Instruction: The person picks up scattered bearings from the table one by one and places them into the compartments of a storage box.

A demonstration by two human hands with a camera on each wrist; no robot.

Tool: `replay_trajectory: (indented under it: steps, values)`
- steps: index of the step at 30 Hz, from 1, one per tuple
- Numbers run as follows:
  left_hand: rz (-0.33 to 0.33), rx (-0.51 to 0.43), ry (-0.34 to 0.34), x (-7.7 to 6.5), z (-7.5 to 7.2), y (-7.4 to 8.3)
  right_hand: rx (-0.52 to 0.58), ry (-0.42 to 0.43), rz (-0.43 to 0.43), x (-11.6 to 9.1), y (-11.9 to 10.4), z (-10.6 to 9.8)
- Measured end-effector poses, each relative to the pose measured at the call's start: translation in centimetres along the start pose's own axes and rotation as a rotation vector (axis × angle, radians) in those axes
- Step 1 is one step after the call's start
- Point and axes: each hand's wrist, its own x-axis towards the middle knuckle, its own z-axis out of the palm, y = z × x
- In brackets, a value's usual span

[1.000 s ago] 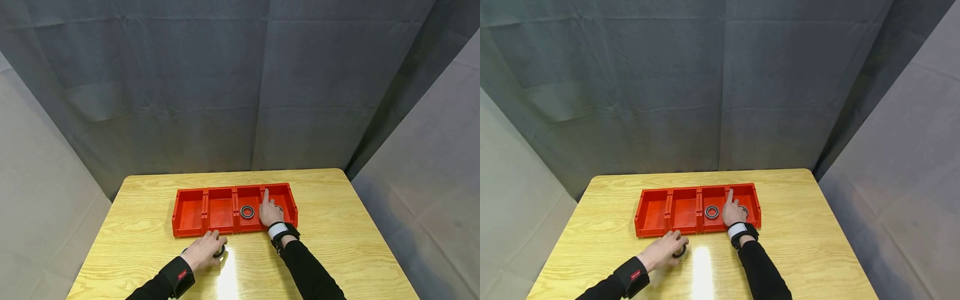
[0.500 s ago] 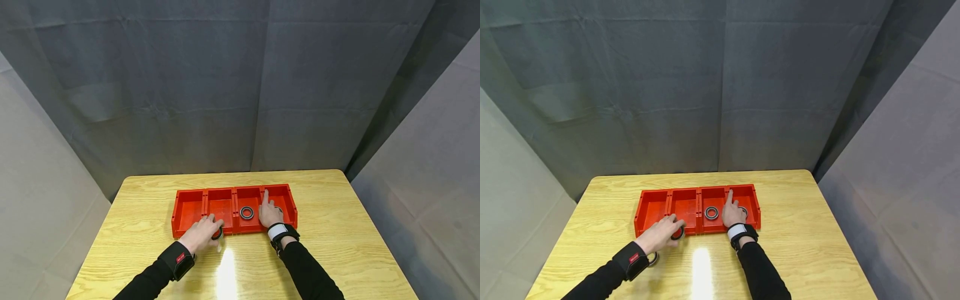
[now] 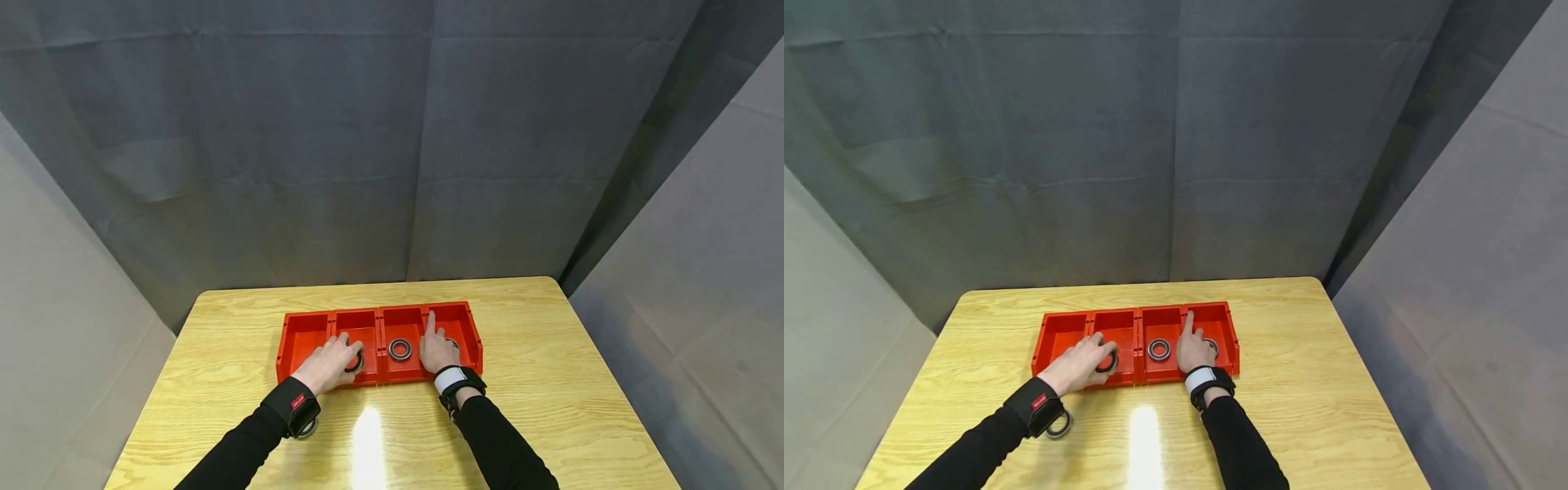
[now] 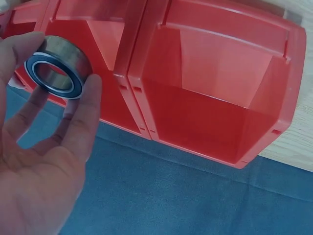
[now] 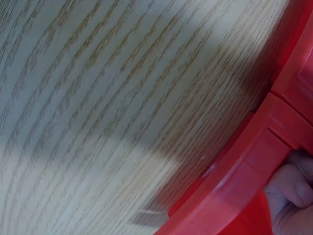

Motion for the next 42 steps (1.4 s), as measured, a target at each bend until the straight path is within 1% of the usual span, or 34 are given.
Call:
replay_trajectory:
  steps: [7,13,18,25,31,37,42]
  values:
    - [-0.017,-0.020,-0.010,1.0,0.0,-0.2,-0.003,0.009,0.004,0.0,0.0,0.2]
    - [-0.027,-0.039,0.005,1.7,0.0,-0.3,0.002,0.007,0.012,0.3,0.3,0.5]
    - [-0.042,-0.043,0.017,2.5,0.5,-0.7,0.002,0.020,0.005,0.3,0.3,0.5]
    - [-0.056,-0.011,0.034,3.7,1.4,-0.8,0.003,0.023,0.004,0.2,0.3,0.6]
    - [-0.092,0.002,0.034,4.5,1.8,-0.8,0.012,0.025,0.004,0.1,0.3,0.5]
    - [-0.137,0.015,0.012,5.0,2.3,-0.8,0.013,0.022,0.000,0.1,0.4,0.5]
    - [-0.156,0.049,-0.007,5.4,3.0,-0.5,0.014,0.021,-0.002,0.1,0.4,0.4]
